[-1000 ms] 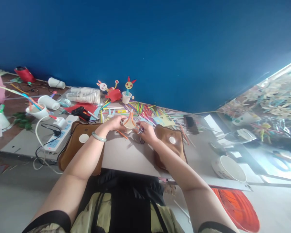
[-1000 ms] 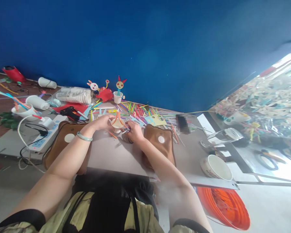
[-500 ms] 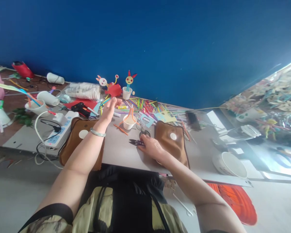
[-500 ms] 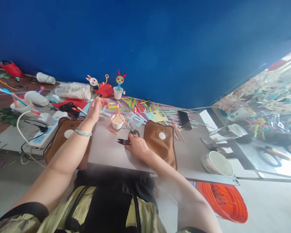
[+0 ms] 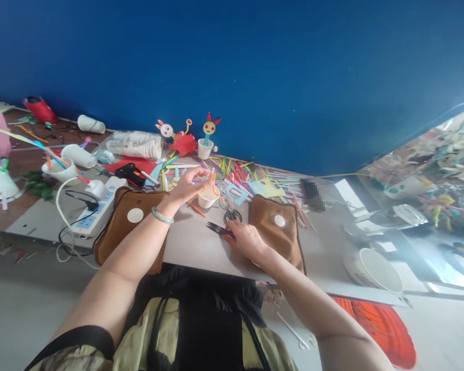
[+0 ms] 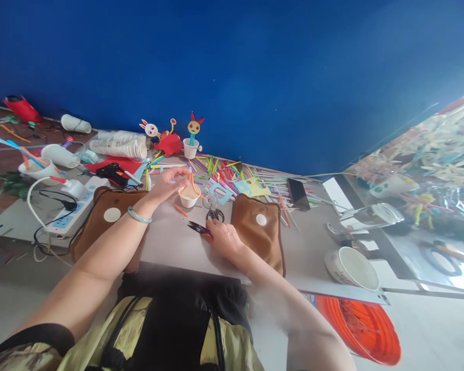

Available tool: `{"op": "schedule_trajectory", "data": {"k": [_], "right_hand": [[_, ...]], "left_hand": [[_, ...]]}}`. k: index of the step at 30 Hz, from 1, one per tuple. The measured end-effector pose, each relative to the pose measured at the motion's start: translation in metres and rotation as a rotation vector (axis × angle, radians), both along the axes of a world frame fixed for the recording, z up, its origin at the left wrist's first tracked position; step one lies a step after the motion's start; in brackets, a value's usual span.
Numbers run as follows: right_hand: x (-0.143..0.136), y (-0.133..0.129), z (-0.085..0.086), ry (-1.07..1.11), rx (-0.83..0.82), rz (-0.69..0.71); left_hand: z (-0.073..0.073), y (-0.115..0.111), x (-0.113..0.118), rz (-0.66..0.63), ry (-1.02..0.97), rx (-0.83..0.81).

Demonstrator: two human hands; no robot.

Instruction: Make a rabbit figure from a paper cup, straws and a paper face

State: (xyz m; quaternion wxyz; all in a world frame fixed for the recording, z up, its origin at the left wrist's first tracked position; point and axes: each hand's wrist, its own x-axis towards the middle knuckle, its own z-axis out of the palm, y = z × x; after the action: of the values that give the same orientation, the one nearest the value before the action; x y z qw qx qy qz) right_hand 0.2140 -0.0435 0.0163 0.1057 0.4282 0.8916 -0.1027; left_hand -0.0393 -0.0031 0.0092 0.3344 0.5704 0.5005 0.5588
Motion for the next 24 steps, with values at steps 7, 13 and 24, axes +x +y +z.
{"op": "schedule_trajectory", "data": {"k": [7, 13, 24], "right_hand": [[0.003, 0.004, -0.003, 0.013, 0.034, 0.083], [0.004, 0.019, -0.001, 0.344, 0.113, 0.029], [-0.052, 0.068, 0.028, 1.041, -0.020, -0.133]], "left_hand": [[-0.002, -0.002, 0.011, -0.034, 0.054, -0.035], [-0.003, 0.000, 0.015, 0.016, 0.003, 0.023], [-0.002, -0.001, 0.019, 0.034, -0.070, -0.024]]}}
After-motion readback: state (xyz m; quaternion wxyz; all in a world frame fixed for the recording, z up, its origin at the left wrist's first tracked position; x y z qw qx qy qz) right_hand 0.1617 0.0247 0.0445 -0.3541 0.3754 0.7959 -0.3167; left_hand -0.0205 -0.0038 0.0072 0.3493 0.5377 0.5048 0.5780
